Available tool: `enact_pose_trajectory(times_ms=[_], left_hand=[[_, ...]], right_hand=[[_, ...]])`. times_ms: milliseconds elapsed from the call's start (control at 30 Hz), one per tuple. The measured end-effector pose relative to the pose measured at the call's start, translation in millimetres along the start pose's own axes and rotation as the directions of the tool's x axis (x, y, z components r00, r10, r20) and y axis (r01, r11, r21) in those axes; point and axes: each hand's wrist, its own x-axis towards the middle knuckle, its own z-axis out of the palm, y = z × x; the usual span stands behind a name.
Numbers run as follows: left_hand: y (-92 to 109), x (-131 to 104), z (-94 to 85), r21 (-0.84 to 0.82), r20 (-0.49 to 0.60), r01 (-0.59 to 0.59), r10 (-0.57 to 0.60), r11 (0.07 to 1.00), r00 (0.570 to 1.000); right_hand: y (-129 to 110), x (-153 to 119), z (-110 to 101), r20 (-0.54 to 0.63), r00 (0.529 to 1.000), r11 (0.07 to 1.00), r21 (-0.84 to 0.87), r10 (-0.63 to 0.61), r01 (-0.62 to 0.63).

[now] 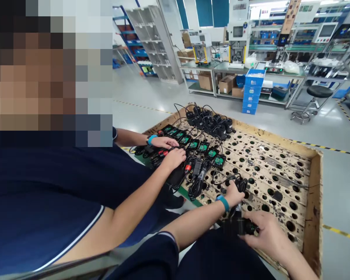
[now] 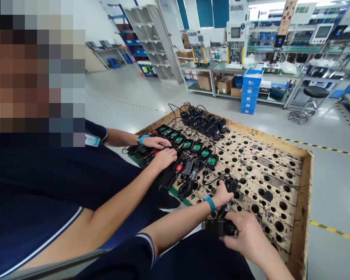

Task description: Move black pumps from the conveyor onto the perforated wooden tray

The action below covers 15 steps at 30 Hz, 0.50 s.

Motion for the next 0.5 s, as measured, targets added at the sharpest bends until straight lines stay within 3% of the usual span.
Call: enact_pose_trajectory(times_ms=[133,233,367,500], left_hand=[[-23,-5,-56.8,0.069,0.027,-0.09,0.088,0.994,0.996],[-44,-2,-98.8,0.195,0.028,-0.113,0.11,0.974,0.994],[-64,7,-130.3,0.279,-0.023,-0.056,0.065,0.959,0.998],[-71,16,-144.0,0.197,-0.003,-0.133,0.137,0.971,0.991]], right_hand=[[2,23,-48,0.191,0.981,0.972,0.229,0.015,-0.059],[22,64,-57,0.327,0.945,0.938,0.326,0.009,-0.122],[49,136,-27,0.412,0.911,0.966,0.242,-0.019,-0.09],[60,198,25,0.488,0.867,0.982,0.089,0.104,-0.168]])
